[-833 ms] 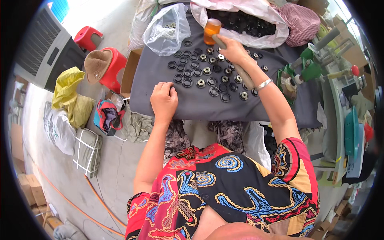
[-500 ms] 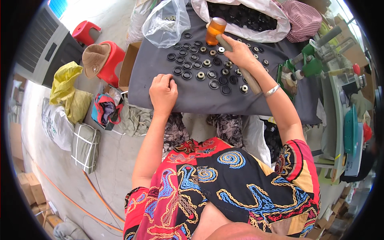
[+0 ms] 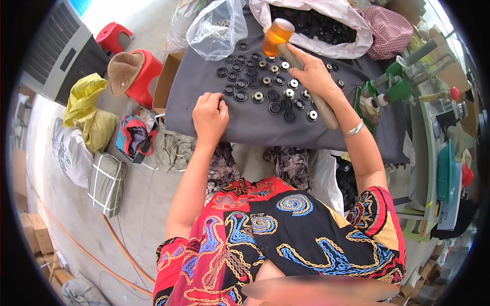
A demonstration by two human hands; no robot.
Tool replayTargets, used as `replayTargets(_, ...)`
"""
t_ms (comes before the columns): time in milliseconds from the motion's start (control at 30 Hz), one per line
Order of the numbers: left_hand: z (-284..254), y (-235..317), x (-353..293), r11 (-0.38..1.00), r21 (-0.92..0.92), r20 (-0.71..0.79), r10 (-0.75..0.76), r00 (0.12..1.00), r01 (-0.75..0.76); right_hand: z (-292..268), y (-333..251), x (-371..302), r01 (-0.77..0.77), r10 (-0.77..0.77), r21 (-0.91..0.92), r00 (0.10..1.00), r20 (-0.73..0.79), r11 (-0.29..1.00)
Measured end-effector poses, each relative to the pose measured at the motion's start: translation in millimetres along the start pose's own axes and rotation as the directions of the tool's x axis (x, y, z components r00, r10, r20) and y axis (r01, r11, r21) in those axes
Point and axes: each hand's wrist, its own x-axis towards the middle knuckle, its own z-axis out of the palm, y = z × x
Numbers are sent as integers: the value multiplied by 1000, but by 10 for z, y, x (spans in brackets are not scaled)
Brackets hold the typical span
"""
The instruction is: The person assembles small metal rings onto black plastic bases by securing them with a rubber mallet.
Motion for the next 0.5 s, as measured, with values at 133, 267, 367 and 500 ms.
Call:
replayTargets(133, -20, -21, -29, 999, 40, 9, 12, 1000, -12, 214, -189, -108, -40, 68, -185, 987, 148, 982)
replayTargets(267, 22, -6, -10, 1000, 15, 31, -1, 1000, 1, 117, -89, -90, 4, 2, -48, 993, 118, 999)
replayTargets(367, 16, 28, 9, 1000, -1, 30, -6, 1000, 6, 1, -47, -237, -77, 72, 80, 996, 61, 994)
replayTargets(500, 11, 16, 5, 1000, 20, 21, 11, 1000, -12, 201, 184, -355, 47, -45, -45, 999, 31, 998)
